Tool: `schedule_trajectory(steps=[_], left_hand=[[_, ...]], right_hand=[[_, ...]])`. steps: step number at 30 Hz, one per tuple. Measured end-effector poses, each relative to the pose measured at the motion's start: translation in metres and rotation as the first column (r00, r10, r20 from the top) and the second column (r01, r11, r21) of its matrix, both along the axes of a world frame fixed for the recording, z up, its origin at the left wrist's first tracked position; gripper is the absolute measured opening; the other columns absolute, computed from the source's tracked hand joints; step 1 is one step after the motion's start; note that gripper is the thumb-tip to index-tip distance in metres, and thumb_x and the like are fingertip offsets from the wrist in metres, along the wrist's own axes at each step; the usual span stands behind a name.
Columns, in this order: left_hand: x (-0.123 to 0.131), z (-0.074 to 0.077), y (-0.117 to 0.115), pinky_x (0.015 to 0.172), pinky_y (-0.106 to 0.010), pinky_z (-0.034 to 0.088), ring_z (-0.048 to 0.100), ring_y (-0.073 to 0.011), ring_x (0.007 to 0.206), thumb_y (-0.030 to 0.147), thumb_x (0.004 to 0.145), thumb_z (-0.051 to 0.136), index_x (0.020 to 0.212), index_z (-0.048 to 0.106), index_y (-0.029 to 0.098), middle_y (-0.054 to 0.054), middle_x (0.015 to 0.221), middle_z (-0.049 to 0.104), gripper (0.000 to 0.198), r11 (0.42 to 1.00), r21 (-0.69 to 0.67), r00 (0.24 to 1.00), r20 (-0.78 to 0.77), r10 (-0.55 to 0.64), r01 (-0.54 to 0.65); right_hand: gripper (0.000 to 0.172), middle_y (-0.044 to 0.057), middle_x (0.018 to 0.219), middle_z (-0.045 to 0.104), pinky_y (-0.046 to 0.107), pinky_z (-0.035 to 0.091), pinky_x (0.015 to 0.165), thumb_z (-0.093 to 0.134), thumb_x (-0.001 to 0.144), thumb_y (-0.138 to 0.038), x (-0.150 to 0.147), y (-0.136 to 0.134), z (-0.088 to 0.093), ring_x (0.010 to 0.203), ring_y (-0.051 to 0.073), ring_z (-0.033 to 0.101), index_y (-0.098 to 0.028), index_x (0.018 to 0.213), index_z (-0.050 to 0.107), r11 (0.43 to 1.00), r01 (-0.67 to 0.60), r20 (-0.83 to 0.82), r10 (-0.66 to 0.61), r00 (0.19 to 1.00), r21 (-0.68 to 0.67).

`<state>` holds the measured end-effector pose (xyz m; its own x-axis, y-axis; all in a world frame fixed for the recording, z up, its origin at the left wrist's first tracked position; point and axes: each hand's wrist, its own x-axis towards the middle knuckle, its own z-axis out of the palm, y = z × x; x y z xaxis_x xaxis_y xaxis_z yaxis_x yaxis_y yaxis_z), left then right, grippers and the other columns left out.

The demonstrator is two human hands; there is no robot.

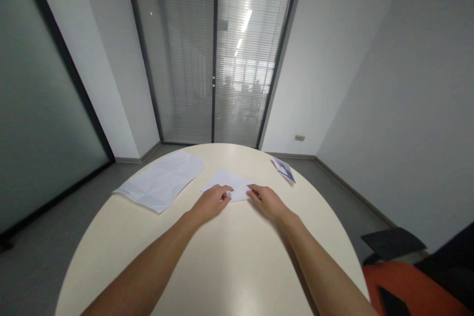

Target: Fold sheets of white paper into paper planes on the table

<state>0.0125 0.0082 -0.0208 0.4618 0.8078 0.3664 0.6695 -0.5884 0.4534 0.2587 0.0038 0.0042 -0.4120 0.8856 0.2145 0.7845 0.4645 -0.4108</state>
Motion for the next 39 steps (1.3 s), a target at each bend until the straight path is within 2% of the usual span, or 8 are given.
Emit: schedule_trajectory(steps=[4, 10, 14, 21, 31, 34, 36, 39], left_hand=[[0.002, 0.003, -0.003, 0.088, -0.03, 0.049, 0.063, -0.02, 0.097, 0.022, 0.094, 0.054, 0.121, 0.066, 0.023, -0.006, 0.101, 0.069, 0.03, 0.999, 0.039, 0.998, -0.064, 0.025, -0.022], [0.005, 0.004, -0.005, 0.088, -0.034, 0.049, 0.061, -0.023, 0.105, 0.026, 0.096, 0.051, 0.127, 0.063, 0.026, -0.006, 0.107, 0.071, 0.033, 0.994, 0.095, 0.982, -0.176, 0.073, -0.057], [0.005, 0.002, -0.005, 0.088, -0.034, 0.049, 0.061, -0.023, 0.103, 0.027, 0.096, 0.052, 0.126, 0.063, 0.027, -0.006, 0.105, 0.07, 0.032, 0.991, 0.118, 0.978, -0.196, 0.079, -0.057], [0.004, 0.001, -0.004, 0.094, -0.036, 0.05, 0.06, -0.0218, 0.107, 0.023, 0.096, 0.053, 0.107, 0.074, 0.026, -0.003, 0.116, 0.069, 0.024, 0.992, 0.125, 0.983, -0.182, 0.008, 0.015], [0.005, 0.0, -0.004, 0.1, -0.038, 0.048, 0.059, -0.0223, 0.112, 0.026, 0.097, 0.053, 0.11, 0.074, 0.023, -0.005, 0.118, 0.072, 0.025, 0.988, 0.11, 0.988, -0.123, -0.096, 0.11], [0.005, 0.003, -0.006, 0.099, -0.038, 0.048, 0.059, -0.0227, 0.109, 0.028, 0.097, 0.052, 0.11, 0.074, 0.022, -0.006, 0.116, 0.072, 0.026, 0.982, 0.129, 0.982, -0.145, -0.122, 0.141], [0.005, 0.004, -0.007, 0.099, -0.037, 0.047, 0.059, -0.0225, 0.108, 0.028, 0.097, 0.052, 0.11, 0.074, 0.022, -0.007, 0.114, 0.072, 0.026, 0.979, 0.134, 0.98, -0.147, -0.133, 0.153], [0.006, 0.005, -0.008, 0.099, -0.036, 0.047, 0.059, -0.0224, 0.108, 0.027, 0.097, 0.052, 0.109, 0.074, 0.021, -0.007, 0.114, 0.071, 0.026, 0.979, 0.133, 0.98, -0.142, -0.138, 0.157]], right_hand=[[0.045, 0.014, 0.125, 0.068, 0.034, 0.047, 0.092, 0.04, 0.1, -0.033, -0.001, 0.001, -0.007, 0.108, 0.025, 0.065, -0.017, 0.139, 0.055, 1.0, 0.001, -0.015, -0.001, 1.0, 0.022], [0.055, 0.013, 0.133, 0.062, 0.037, 0.048, 0.098, 0.045, 0.096, -0.027, 0.0, 0.003, -0.015, 0.113, 0.025, 0.062, -0.019, 0.15, 0.04, 0.997, -0.005, -0.036, 0.008, 0.999, 0.081], [0.05, 0.01, 0.137, 0.057, 0.037, 0.047, 0.102, 0.045, 0.096, -0.022, 0.001, 0.004, -0.017, 0.12, 0.022, 0.057, -0.026, 0.145, 0.047, 0.99, -0.068, -0.04, 0.074, 0.996, 0.125], [0.038, 0.011, 0.134, 0.058, 0.038, 0.045, 0.105, 0.044, 0.098, -0.022, -0.002, 0.003, -0.018, 0.12, 0.023, 0.056, -0.022, 0.131, 0.062, 0.987, -0.06, 0.025, 0.057, 0.998, 0.15], [0.037, 0.009, 0.132, 0.063, 0.042, 0.044, 0.102, 0.043, 0.097, -0.017, -0.007, -0.001, -0.01, 0.118, 0.026, 0.056, -0.024, 0.124, 0.068, 0.987, -0.017, 0.19, -0.013, 0.982, 0.157], [0.04, 0.01, 0.139, 0.059, 0.042, 0.038, 0.11, 0.039, 0.1, -0.024, -0.017, -0.007, -0.01, 0.128, 0.025, 0.052, -0.02, 0.134, 0.061, 0.986, -0.083, 0.152, 0.061, 0.986, 0.144], [0.048, 0.013, 0.149, 0.05, 0.043, 0.032, 0.116, 0.036, 0.103, -0.035, -0.024, -0.011, -0.013, 0.138, 0.025, 0.043, -0.016, 0.144, 0.05, 0.984, -0.164, 0.134, 0.155, 0.979, 0.064], [0.06, 0.013, 0.16, 0.029, 0.049, 0.022, 0.12, 0.028, 0.103, -0.046, -0.029, -0.013, -0.021, 0.149, 0.029, 0.024, -0.014, 0.154, 0.032, 0.989, -0.129, 0.157, 0.138, 0.978, -0.07]])
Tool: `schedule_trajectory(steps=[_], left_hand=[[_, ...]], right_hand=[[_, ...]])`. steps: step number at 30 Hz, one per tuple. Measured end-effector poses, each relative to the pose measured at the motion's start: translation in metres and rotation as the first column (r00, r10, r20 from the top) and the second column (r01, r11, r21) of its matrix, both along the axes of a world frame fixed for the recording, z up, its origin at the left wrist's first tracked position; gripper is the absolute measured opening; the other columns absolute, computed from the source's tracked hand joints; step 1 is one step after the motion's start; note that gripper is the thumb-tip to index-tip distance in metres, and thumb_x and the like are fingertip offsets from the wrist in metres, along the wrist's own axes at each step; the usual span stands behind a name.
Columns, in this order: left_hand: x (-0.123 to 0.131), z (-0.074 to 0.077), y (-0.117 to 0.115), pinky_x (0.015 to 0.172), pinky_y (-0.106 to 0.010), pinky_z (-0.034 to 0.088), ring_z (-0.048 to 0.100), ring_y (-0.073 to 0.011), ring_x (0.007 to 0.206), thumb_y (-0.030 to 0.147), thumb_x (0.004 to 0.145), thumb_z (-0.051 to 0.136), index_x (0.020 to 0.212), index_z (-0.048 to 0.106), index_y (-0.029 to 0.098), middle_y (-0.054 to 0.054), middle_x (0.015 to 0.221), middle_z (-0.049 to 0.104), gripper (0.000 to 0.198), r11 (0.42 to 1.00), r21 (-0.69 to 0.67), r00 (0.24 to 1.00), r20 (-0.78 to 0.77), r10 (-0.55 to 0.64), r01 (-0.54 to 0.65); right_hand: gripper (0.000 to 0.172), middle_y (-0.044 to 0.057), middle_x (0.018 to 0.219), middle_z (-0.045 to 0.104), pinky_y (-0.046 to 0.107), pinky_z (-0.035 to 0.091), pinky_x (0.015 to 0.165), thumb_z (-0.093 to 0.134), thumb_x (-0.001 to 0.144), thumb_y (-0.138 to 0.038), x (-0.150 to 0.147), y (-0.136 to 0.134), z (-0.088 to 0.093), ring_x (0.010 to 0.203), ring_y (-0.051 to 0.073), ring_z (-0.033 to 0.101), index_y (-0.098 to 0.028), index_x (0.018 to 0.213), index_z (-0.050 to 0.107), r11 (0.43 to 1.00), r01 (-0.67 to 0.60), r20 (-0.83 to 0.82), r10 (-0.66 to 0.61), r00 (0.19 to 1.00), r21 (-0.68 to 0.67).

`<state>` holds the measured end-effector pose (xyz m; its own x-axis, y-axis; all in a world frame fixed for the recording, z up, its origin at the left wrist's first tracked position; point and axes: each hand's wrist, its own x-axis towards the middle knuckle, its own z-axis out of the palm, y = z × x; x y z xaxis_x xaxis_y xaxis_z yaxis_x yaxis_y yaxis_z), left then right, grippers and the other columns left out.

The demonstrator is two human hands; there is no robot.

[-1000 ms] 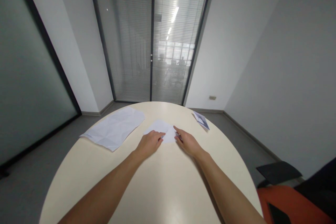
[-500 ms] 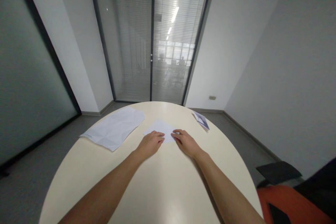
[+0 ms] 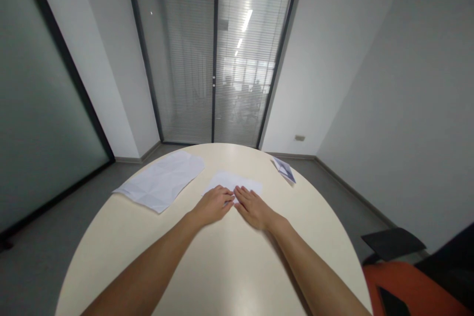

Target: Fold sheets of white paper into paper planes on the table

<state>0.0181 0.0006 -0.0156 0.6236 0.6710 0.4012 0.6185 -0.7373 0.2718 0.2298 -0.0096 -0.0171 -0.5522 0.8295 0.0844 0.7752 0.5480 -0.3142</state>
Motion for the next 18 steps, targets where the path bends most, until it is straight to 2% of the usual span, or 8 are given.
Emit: schedule_trajectory(steps=[3, 9, 15, 18], left_hand=[[0.001, 0.002, -0.001, 0.099, -0.037, 0.047, 0.059, -0.0226, 0.108, 0.026, 0.098, 0.05, 0.108, 0.074, 0.02, -0.007, 0.115, 0.071, 0.027, 1.0, -0.003, 1.0, -0.014, 0.001, -0.001], [0.002, 0.007, -0.006, 0.098, -0.037, 0.047, 0.059, -0.023, 0.106, 0.026, 0.095, 0.053, 0.11, 0.072, 0.02, -0.007, 0.11, 0.071, 0.025, 1.0, -0.005, 0.999, -0.044, -0.028, 0.028], [0.002, 0.008, -0.008, 0.094, -0.037, 0.048, 0.059, -0.0233, 0.102, 0.025, 0.089, 0.06, 0.108, 0.074, 0.022, -0.007, 0.103, 0.068, 0.023, 0.996, -0.001, 0.995, -0.032, -0.095, 0.095], [0.001, 0.007, -0.009, 0.101, -0.037, 0.046, 0.058, -0.0236, 0.111, 0.025, 0.089, 0.06, 0.108, 0.074, 0.022, -0.008, 0.113, 0.067, 0.024, 0.99, -0.002, 0.99, -0.015, -0.139, 0.139]], right_hand=[[0.066, 0.014, 0.163, 0.02, 0.05, 0.018, 0.121, 0.023, 0.103, -0.051, 0.004, 0.003, -0.006, 0.151, 0.03, 0.014, -0.012, 0.156, 0.026, 0.994, 0.093, 0.063, -0.09, 0.994, -0.055], [0.067, 0.017, 0.163, 0.014, 0.054, 0.017, 0.12, 0.023, 0.102, -0.047, 0.018, 0.011, -0.005, 0.151, 0.031, 0.012, -0.008, 0.157, 0.023, 0.972, 0.228, 0.138, -0.219, 0.966, -0.06], [0.059, 0.012, 0.163, 0.019, 0.06, 0.014, 0.119, 0.027, 0.101, -0.036, 0.022, 0.009, 0.002, 0.151, 0.032, 0.014, -0.015, 0.156, 0.027, 0.981, 0.193, 0.148, -0.189, 0.971, -0.014], [0.055, 0.009, 0.163, 0.025, 0.062, 0.014, 0.118, 0.03, 0.101, -0.035, 0.023, 0.01, 0.005, 0.151, 0.033, 0.015, -0.02, 0.153, 0.036, 0.985, 0.172, 0.12, -0.175, 0.977, 0.033]])
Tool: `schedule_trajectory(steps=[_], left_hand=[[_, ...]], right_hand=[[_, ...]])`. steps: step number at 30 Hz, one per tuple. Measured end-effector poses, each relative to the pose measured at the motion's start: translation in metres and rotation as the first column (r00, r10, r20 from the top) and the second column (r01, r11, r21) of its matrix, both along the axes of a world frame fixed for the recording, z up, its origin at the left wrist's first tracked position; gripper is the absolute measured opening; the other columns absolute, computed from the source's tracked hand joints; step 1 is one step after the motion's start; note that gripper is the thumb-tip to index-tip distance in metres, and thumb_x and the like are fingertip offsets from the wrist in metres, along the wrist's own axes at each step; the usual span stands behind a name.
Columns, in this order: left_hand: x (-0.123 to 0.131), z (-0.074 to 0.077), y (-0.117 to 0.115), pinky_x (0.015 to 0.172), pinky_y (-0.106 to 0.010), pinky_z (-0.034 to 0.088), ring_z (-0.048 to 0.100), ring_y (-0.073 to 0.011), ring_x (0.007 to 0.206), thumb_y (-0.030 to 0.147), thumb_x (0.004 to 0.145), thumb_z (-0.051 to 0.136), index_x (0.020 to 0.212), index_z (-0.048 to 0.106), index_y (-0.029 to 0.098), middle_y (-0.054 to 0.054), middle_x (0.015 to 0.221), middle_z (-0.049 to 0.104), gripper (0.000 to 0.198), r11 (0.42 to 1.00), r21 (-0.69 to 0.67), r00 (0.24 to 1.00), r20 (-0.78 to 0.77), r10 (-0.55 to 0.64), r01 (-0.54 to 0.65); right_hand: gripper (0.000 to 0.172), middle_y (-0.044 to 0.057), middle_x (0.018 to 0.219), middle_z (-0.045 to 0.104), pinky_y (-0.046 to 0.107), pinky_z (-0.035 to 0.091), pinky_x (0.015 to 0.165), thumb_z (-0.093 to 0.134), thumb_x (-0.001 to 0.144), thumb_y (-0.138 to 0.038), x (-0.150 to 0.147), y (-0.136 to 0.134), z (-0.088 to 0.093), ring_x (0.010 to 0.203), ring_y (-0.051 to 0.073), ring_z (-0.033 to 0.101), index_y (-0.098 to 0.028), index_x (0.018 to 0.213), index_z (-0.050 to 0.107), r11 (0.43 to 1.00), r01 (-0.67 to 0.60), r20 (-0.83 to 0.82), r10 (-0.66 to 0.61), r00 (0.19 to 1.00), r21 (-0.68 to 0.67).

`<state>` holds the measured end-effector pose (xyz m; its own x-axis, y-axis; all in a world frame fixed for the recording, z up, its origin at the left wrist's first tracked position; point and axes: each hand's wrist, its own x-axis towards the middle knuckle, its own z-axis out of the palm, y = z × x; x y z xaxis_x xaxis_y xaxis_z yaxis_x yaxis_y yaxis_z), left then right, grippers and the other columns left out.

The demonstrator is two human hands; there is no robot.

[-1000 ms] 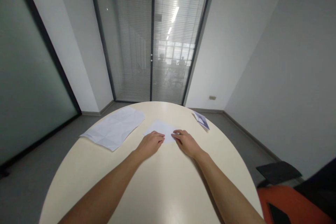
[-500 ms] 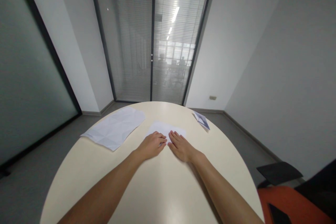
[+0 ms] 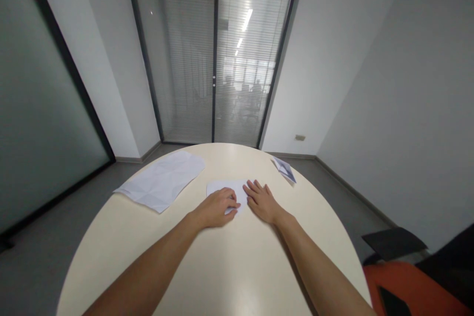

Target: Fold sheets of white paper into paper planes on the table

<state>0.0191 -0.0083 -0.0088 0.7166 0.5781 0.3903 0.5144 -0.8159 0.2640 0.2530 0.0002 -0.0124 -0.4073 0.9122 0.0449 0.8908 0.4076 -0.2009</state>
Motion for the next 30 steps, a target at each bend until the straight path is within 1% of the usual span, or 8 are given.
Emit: schedule_trajectory(steps=[3, 6, 8, 12, 18, 20, 24, 30], left_hand=[[-0.0015, -0.0012, -0.0002, 0.108, -0.037, 0.042, 0.055, -0.0231, 0.123, 0.023, 0.09, 0.056, 0.114, 0.072, 0.022, -0.008, 0.132, 0.061, 0.029, 1.0, -0.019, 1.0, 0.001, -0.009, 0.009], [-0.0022, -0.0006, 0.0006, 0.109, -0.038, 0.043, 0.056, -0.0221, 0.121, 0.017, 0.09, 0.052, 0.118, 0.071, 0.025, -0.006, 0.133, 0.062, 0.035, 0.999, -0.043, 1.0, -0.028, 0.01, -0.012], [-0.002, 0.0005, 0.0013, 0.108, -0.039, 0.043, 0.057, -0.0228, 0.12, 0.017, 0.089, 0.052, 0.117, 0.072, 0.026, -0.005, 0.13, 0.064, 0.036, 0.998, -0.049, 0.999, -0.037, 0.027, -0.029], [-0.0015, 0.0021, 0.0022, 0.104, -0.039, 0.045, 0.058, -0.0233, 0.114, 0.017, 0.087, 0.054, 0.115, 0.073, 0.026, -0.006, 0.122, 0.066, 0.035, 0.998, -0.054, 0.998, -0.041, 0.037, -0.039], [-0.0036, 0.0009, 0.0042, 0.101, -0.038, 0.047, 0.059, -0.0231, 0.109, 0.016, 0.084, 0.056, 0.115, 0.073, 0.024, -0.006, 0.115, 0.067, 0.036, 0.998, -0.052, 0.999, -0.036, 0.036, -0.037], [-0.0043, 0.0008, 0.0045, 0.1, -0.038, 0.047, 0.059, -0.0228, 0.109, 0.016, 0.084, 0.055, 0.115, 0.073, 0.025, -0.006, 0.115, 0.067, 0.037, 0.998, -0.06, 0.999, -0.036, 0.035, -0.038], [-0.0047, 0.0003, 0.0049, 0.1, -0.038, 0.048, 0.059, -0.0231, 0.112, 0.016, 0.084, 0.054, 0.116, 0.073, 0.024, -0.006, 0.117, 0.068, 0.038, 0.996, -0.078, 0.998, -0.04, 0.048, -0.051], [-0.005, -0.0008, 0.0038, 0.105, -0.034, 0.046, 0.059, -0.0217, 0.12, 0.015, 0.086, 0.051, 0.119, 0.071, 0.022, -0.007, 0.125, 0.065, 0.04, 0.995, -0.104, 1.0, -0.027, 0.002, -0.004]], right_hand=[[0.049, 0.009, 0.159, 0.035, 0.059, 0.016, 0.118, 0.035, 0.099, -0.032, -0.0002, 0.0001, 0.0023, 0.147, 0.03, 0.027, -0.023, 0.145, 0.049, 0.996, -0.029, -0.045, 0.033, 0.998, 0.082], [0.048, 0.011, 0.154, 0.042, 0.057, 0.016, 0.118, 0.04, 0.098, -0.036, -0.0015, -0.0011, 0.0041, 0.143, 0.027, 0.036, -0.022, 0.143, 0.052, 0.993, -0.079, -0.087, 0.086, 0.992, 0.084], [0.055, 0.013, 0.156, 0.039, 0.059, 0.014, 0.118, 0.042, 0.098, -0.042, -0.0015, -0.0021, 0.0048, 0.145, 0.029, 0.033, -0.021, 0.148, 0.045, 0.993, -0.116, -0.096, 0.119, 0.988, 0.029], [0.074, 0.013, 0.162, 0.024, 0.062, 0.008, 0.119, 0.045, 0.094, -0.056, 0.0012, -0.0028, 0.0052, 0.15, 0.032, 0.019, -0.019, 0.155, 0.029, 0.982, -0.168, -0.096, 0.159, 0.982, -0.086], [0.09, 0.013, 0.163, 0.02, 0.062, 0.003, 0.119, 0.051, 0.086, -0.07, 0.003, -0.0027, 0.0056, 0.151, 0.034, 0.014, -0.021, 0.157, 0.026, 0.974, -0.187, -0.108, 0.174, 0.979, -0.128], [0.084, 0.012, 0.163, 0.021, 0.062, 0.004, 0.119, 0.049, 0.089, -0.067, 0.0029, -0.0025, 0.0056, 0.151, 0.033, 0.014, -0.021, 0.156, 0.027, 0.975, -0.186, -0.11, 0.172, 0.979, -0.126], [0.06, 0.01, 0.162, 0.024, 0.062, 0.008, 0.119, 0.034, 0.1, -0.047, 0.0023, -0.0018, 0.0056, 0.151, 0.03, 0.016, -0.022, 0.154, 0.033, 0.985, -0.139, -0.103, 0.128, 0.986, -0.102], [0.056, 0.01, 0.161, 0.027, 0.063, 0.013, 0.117, 0.032, 0.1, -0.038, 0.0028, -0.0012, 0.007, 0.15, 0.033, 0.018, -0.018, 0.153, 0.036, 0.998, -0.014, -0.057, 0.01, 0.998, -0.063]])
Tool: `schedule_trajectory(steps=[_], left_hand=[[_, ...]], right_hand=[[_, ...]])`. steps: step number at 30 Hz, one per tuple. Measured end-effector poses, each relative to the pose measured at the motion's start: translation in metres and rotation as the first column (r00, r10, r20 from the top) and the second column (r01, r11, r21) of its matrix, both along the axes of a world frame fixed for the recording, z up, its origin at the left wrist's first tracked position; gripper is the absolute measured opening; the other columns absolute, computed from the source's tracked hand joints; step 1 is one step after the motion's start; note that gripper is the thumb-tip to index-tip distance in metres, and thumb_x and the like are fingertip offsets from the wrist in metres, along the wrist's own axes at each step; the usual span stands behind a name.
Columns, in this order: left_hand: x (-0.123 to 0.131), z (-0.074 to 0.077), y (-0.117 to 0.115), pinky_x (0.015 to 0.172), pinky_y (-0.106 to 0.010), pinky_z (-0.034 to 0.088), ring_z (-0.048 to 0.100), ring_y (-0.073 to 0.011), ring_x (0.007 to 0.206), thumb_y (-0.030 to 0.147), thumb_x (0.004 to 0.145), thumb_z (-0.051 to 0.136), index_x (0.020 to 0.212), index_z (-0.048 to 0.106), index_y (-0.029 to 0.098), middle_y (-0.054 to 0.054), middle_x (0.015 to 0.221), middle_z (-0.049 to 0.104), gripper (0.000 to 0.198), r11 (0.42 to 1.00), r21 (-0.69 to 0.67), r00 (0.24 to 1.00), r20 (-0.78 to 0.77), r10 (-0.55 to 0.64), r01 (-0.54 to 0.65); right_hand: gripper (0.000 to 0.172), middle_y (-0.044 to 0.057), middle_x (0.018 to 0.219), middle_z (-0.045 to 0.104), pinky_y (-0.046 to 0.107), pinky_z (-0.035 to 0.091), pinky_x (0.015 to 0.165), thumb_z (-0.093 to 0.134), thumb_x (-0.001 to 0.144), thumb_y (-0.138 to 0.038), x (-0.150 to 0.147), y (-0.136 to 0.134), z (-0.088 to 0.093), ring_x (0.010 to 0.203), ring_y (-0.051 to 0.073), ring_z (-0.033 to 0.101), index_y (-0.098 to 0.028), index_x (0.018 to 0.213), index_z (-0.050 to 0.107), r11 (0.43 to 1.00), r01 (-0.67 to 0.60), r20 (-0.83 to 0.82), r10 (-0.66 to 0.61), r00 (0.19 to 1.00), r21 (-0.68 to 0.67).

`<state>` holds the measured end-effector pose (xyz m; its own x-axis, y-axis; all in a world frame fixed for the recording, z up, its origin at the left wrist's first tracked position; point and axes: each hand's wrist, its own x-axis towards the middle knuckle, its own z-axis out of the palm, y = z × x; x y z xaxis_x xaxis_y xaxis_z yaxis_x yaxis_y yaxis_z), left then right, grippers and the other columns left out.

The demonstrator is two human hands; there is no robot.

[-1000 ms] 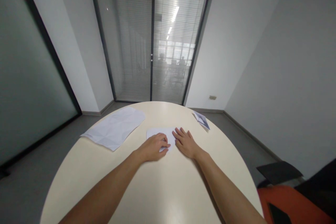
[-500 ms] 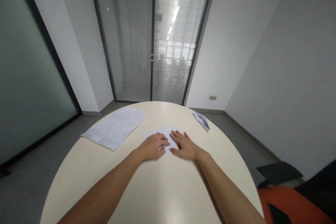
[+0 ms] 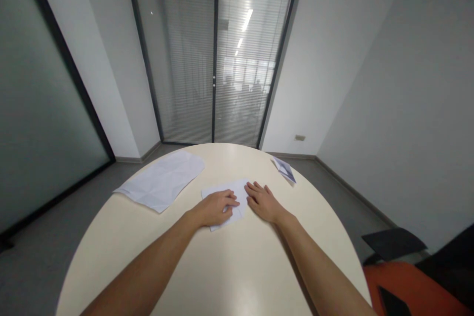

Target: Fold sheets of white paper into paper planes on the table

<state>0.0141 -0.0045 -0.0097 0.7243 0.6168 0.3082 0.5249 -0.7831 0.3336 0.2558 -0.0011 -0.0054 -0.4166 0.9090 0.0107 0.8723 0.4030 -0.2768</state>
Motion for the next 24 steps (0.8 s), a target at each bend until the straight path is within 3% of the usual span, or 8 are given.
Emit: schedule_trajectory(steps=[6, 16, 20, 24], left_hand=[[-0.0006, 0.0027, -0.0041, 0.105, -0.034, 0.046, 0.06, -0.0217, 0.119, 0.016, 0.087, 0.051, 0.122, 0.07, 0.024, -0.006, 0.129, 0.063, 0.041, 1.0, 0.002, 1.0, -0.008, -0.008, 0.008], [-0.0008, -0.0053, 0.0029, 0.115, -0.04, 0.038, 0.051, -0.0223, 0.133, 0.014, 0.087, 0.049, 0.127, 0.066, 0.02, -0.006, 0.139, 0.06, 0.044, 0.999, -0.033, 1.0, -0.012, 0.006, -0.007], [-0.0013, -0.0054, 0.0046, 0.116, -0.039, 0.037, 0.05, -0.0214, 0.134, 0.013, 0.087, 0.047, 0.128, 0.064, 0.017, -0.007, 0.139, 0.06, 0.044, 0.999, -0.042, 1.0, -0.012, 0.018, -0.019], [-0.0009, -0.0035, 0.0038, 0.114, -0.041, 0.039, 0.054, -0.0222, 0.13, 0.014, 0.088, 0.047, 0.124, 0.068, 0.02, -0.006, 0.138, 0.061, 0.041, 1.0, 0.023, 1.0, -0.016, 0.019, -0.018]], right_hand=[[0.056, 0.01, 0.161, 0.028, 0.063, 0.014, 0.117, 0.033, 0.099, -0.037, 0.001, 0.0001, 0.0, 0.15, 0.034, 0.018, -0.016, 0.151, 0.038, 0.999, 0.039, 0.011, -0.039, 0.999, 0.022], [0.073, 0.017, 0.162, 0.022, 0.06, 0.011, 0.118, 0.045, 0.094, -0.054, 0.0012, 0.0022, -0.0046, 0.15, 0.036, 0.015, -0.014, 0.154, 0.034, 0.999, 0.045, 0.005, -0.045, 0.999, 0.003], [0.058, 0.014, 0.161, 0.029, 0.063, 0.016, 0.116, 0.045, 0.096, -0.047, 0.0025, 0.0035, -0.0049, 0.149, 0.036, 0.019, -0.02, 0.147, 0.046, 0.997, 0.016, -0.025, -0.015, 1.0, 0.076], [0.043, 0.01, 0.151, 0.047, 0.06, 0.019, 0.116, 0.044, 0.098, -0.037, 0.0025, 0.0047, -0.0038, 0.145, 0.032, 0.031, -0.024, 0.136, 0.059, 0.986, -0.047, -0.039, 0.054, 0.998, 0.163]])
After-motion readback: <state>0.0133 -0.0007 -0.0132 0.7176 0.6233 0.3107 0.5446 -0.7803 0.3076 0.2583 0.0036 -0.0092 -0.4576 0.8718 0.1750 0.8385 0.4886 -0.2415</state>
